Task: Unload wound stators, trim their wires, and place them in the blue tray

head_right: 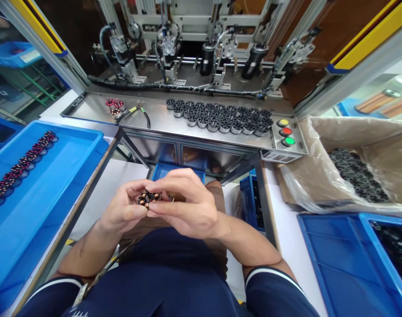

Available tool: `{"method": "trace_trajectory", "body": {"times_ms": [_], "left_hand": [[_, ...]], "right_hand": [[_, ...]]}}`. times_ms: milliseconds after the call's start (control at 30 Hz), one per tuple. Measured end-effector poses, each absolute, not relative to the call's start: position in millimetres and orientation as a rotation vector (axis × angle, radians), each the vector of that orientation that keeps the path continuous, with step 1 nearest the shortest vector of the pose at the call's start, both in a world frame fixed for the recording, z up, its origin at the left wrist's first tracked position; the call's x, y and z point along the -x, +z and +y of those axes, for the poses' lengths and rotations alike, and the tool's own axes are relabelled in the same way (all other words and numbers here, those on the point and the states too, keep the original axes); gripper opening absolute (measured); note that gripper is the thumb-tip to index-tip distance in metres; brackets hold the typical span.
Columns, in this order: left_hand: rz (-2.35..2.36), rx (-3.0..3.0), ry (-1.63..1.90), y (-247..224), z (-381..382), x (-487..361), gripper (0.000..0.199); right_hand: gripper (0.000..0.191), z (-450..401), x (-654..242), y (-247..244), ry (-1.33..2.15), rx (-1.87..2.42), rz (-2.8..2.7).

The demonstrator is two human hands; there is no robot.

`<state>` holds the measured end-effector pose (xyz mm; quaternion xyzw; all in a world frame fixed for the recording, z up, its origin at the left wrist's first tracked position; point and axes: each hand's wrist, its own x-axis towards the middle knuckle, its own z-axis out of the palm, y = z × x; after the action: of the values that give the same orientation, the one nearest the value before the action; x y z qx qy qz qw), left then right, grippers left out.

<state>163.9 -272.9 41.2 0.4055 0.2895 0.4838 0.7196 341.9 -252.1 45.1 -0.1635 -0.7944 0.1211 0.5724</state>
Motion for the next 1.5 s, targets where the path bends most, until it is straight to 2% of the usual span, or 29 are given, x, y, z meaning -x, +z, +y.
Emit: {"method": "trace_trajectory", "body": {"times_ms": [133,233,333,467,600,733,800,900,1000,1200,1433,1500], "left_hand": [[0.63,-1.058,1.263,43,-276,-170,0.038],[0.632,-1.265,1.49,42,-278,-174,0.044],[0.618,-1.417,1.632,40,-279,-177,0.048],[0.641,-1.501,1.719,36,-281,-179,0.048],[0.713,-1.427,1.662,32,-284,-178,0.047],[0.748,-1.34,1.343,30,-281,-164,0.065],[0.706,-1.318,1.168,30,-278,-156,0.061],[0.598,-1.265,1.051,28,-275,-149,0.043],[0.53,-1.179,1.075,25,-273,-149,0.037],[0.463,-1.133,1.096,21,-270,-151,0.046],[0.436,-1.203,1.289,22,-269,-150,0.019],[0.43,-1.164,1.346,22,-269,-154,0.018]], "right_hand": [[0.005,-270,-342,40,0.007,0.523,-1.784],[0.012,-279,-338,39,-0.052,0.639,-1.747],[0.019,-283,-330,40,0.028,0.687,-1.672],[0.013,-286,-312,38,0.276,0.725,-1.501],[0.011,-284,-302,34,0.393,0.724,-1.386],[0.01,-276,-310,31,0.377,0.683,-1.511],[0.01,-272,-315,31,0.378,0.67,-1.56],[0.01,-268,-320,33,0.357,0.667,-1.628],[0.011,-267,-323,37,0.326,0.701,-1.674],[0.014,-268,-324,39,0.336,0.766,-1.621],[0.017,-267,-323,43,0.5,0.807,-1.556],[0.016,-267,-325,44,0.523,0.773,-1.586]]}}
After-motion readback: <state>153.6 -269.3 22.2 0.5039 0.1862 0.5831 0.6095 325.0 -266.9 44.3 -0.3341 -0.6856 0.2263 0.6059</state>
